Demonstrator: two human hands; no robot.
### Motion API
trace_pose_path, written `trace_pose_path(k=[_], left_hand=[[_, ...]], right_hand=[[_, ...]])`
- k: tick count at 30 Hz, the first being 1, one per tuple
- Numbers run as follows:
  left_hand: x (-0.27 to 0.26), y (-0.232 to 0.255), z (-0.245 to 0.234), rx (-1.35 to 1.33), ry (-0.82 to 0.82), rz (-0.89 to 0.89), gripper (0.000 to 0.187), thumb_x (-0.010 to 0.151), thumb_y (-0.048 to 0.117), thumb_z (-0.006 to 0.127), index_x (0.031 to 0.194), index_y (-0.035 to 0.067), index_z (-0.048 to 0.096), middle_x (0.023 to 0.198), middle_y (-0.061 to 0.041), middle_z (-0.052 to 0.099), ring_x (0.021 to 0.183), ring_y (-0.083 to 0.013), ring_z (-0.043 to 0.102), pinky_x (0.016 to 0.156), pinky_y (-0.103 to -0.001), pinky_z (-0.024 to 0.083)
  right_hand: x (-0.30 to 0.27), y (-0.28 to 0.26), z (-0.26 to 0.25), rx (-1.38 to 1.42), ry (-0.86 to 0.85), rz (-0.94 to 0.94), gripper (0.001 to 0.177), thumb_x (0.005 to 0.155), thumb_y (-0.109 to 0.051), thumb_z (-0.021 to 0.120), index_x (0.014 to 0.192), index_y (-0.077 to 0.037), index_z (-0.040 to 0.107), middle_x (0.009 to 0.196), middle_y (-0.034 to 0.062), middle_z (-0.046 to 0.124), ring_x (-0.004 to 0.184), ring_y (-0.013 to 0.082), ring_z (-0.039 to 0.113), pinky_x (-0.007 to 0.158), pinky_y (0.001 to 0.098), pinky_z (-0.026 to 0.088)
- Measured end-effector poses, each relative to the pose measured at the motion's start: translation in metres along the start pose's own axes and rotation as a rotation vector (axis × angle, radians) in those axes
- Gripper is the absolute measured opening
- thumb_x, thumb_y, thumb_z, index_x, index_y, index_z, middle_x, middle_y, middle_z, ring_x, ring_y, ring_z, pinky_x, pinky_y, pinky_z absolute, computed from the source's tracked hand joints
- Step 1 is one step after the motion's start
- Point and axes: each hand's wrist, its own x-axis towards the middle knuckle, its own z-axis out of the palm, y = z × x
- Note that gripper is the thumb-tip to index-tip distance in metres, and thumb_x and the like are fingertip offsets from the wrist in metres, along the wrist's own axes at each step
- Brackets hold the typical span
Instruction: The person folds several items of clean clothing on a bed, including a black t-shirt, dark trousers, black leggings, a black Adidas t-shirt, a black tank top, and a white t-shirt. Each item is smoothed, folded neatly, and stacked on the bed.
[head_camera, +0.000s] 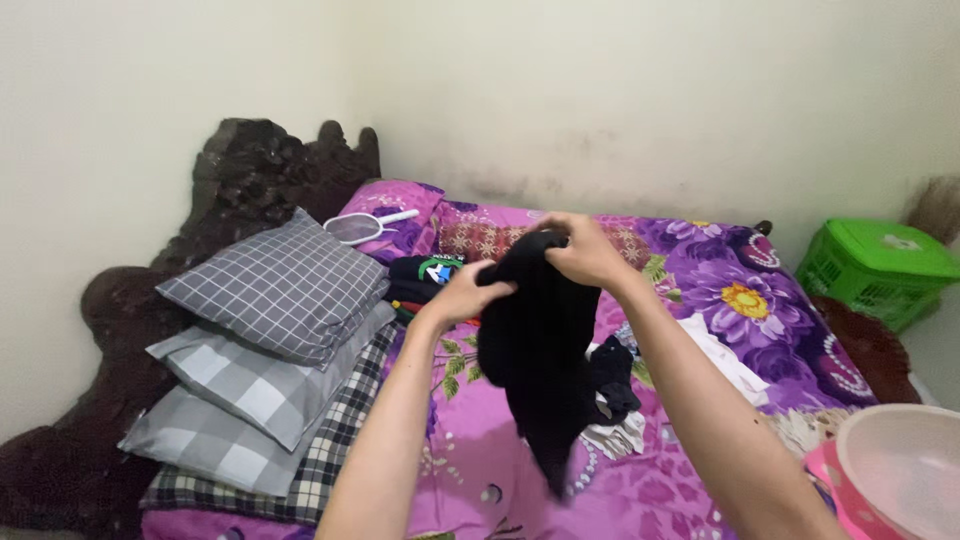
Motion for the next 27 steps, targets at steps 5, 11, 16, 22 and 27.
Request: trace_pose_path(k=[5, 11, 16, 22, 27], left_hand=[[0.000, -0.019, -0.019, 0.170, 0.234, 0.228, 0.039, 0.085, 0.021, 0.077, 0.117, 0.000, 0.071, 0.107, -0.012, 0.079, 0.098, -0.0190, 0.073, 0.089, -0.033, 0.054], [-0.008, -0.023, -0.039, 0.367, 0.390, 0.201, 0.041, 0.078, 0.026, 0.083, 0.110, 0.003, 0.073, 0.100, -0.017, 0.078, 0.094, -0.0272, 0.076, 0.085, -0.039, 0.056], [-0.033, 0.000, -0.055, 0.558, 0.398, 0.062, 0.048, 0.073, 0.042, 0.088, 0.104, 0.008, 0.074, 0.096, -0.015, 0.077, 0.095, -0.0349, 0.074, 0.082, -0.044, 0.056], [-0.052, 0.023, -0.074, 0.757, 0.409, 0.059, 0.053, 0.066, 0.045, 0.090, 0.099, 0.009, 0.071, 0.090, -0.017, 0.075, 0.089, -0.0366, 0.072, 0.077, -0.047, 0.054], [-0.056, 0.016, -0.090, 0.596, 0.419, 0.156, 0.029, 0.070, 0.027, 0.084, 0.086, 0.007, 0.071, 0.081, -0.016, 0.075, 0.079, -0.0302, 0.074, 0.073, -0.041, 0.054]], right_hand=[[-0.017, 0.014, -0.014, -0.295, -0.025, 0.550, 0.034, 0.087, -0.029, 0.078, 0.087, 0.005, 0.076, 0.075, 0.0156, 0.070, 0.070, 0.0198, 0.063, 0.069, 0.0364, 0.050], [-0.028, 0.048, -0.027, -0.099, 0.000, 0.477, 0.024, 0.075, -0.019, 0.085, 0.089, -0.003, 0.075, 0.078, 0.0027, 0.074, 0.071, 0.0110, 0.066, 0.068, 0.0299, 0.051], [-0.036, 0.068, -0.038, -0.065, 0.073, 0.328, 0.027, 0.080, -0.014, 0.087, 0.090, 0.001, 0.067, 0.080, 0.0071, 0.073, 0.074, 0.0118, 0.063, 0.069, 0.0314, 0.050], [-0.049, 0.054, -0.031, -0.340, 0.154, 0.259, 0.026, 0.086, -0.026, 0.080, 0.099, -0.004, 0.078, 0.083, 0.0082, 0.074, 0.075, 0.0119, 0.068, 0.071, 0.0314, 0.052], [-0.057, 0.039, -0.025, -0.241, 0.123, 0.433, 0.035, 0.101, -0.037, 0.069, 0.104, -0.003, 0.077, 0.077, 0.0093, 0.071, 0.072, 0.0146, 0.057, 0.068, 0.0351, 0.049]])
